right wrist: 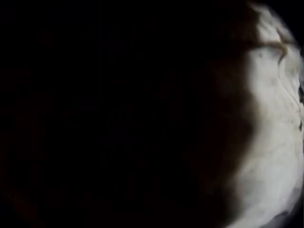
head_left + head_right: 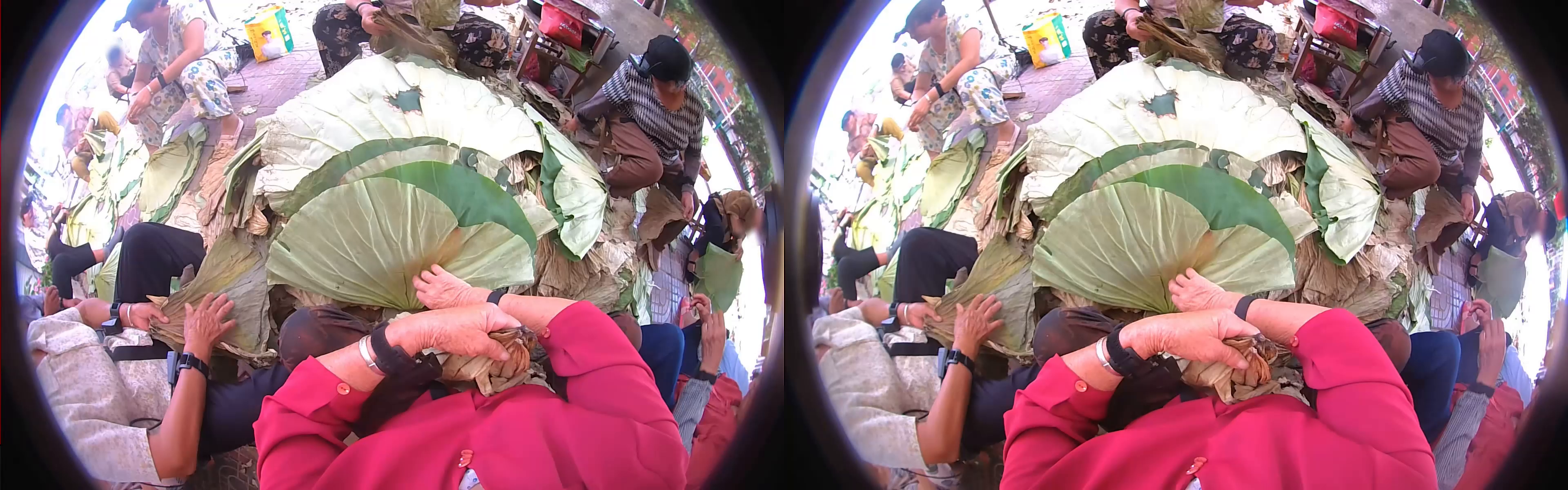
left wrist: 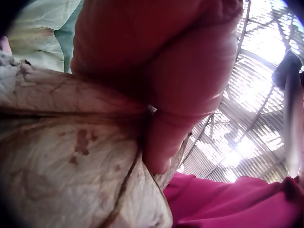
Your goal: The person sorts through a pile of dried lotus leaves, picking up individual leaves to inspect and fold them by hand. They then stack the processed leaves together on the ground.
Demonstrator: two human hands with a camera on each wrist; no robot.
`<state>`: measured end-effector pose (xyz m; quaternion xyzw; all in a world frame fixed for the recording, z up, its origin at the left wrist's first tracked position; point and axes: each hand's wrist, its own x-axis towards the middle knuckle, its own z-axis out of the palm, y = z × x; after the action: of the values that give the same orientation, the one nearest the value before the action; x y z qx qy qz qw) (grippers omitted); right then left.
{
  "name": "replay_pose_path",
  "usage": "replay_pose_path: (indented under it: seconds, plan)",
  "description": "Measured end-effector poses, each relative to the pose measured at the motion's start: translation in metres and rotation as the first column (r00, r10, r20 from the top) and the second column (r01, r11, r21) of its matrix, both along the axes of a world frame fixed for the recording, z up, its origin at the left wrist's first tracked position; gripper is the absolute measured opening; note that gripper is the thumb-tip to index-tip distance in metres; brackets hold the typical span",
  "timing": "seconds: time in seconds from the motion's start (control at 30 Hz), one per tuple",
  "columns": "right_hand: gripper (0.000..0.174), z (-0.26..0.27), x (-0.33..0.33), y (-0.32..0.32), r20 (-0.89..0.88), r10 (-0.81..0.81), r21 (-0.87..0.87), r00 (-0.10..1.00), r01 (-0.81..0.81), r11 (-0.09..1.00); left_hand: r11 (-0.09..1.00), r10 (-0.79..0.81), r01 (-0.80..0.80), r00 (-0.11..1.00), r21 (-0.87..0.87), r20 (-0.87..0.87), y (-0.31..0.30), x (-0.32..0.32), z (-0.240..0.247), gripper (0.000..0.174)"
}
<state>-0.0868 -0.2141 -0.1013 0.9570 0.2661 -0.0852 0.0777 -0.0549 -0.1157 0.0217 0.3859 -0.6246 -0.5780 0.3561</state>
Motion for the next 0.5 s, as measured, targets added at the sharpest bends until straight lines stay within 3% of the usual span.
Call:
replay_pose_path:
  seconds: [0.03,0.17,0.23,0.37,0.43,0.5]
  plan:
    - [0.025,0.005,0.0,0.003,-0.151,-0.09,0.027,0.984,0.095,0.995,1.0,-0.002,0.002,1.0,-0.001,-0.003,0.002,-0.002,-0.001,0.04]
    - [0.022,0.023,0.004,0.0,-0.164,-0.084,0.12,0.983,0.104,0.987,0.996,0.054,-0.055,0.998,-0.065,-0.018,0.006,-0.002,0.002,0.036]
    - [0.019,0.041,0.005,-0.002,-0.183,-0.173,0.349,0.968,0.228,0.909,0.995,0.056,-0.055,0.998,-0.079,0.004,0.008,-0.001,0.006,0.034]
    - [0.018,0.127,0.021,-0.009,-0.265,-0.424,0.729,0.866,0.468,0.5,1.0,0.007,-0.007,1.0,0.005,0.006,0.013,0.003,0.021,0.027]
    - [0.019,0.164,0.037,-0.031,-0.258,-0.458,0.926,0.851,0.354,0.135,0.991,-0.045,0.061,0.99,0.118,-0.131,0.012,0.002,0.019,0.029]
    - [0.021,0.217,0.044,-0.055,-0.313,-0.586,0.946,0.747,0.299,-0.123,0.985,-0.062,0.091,0.98,0.145,-0.189,0.01,0.001,0.008,0.03]
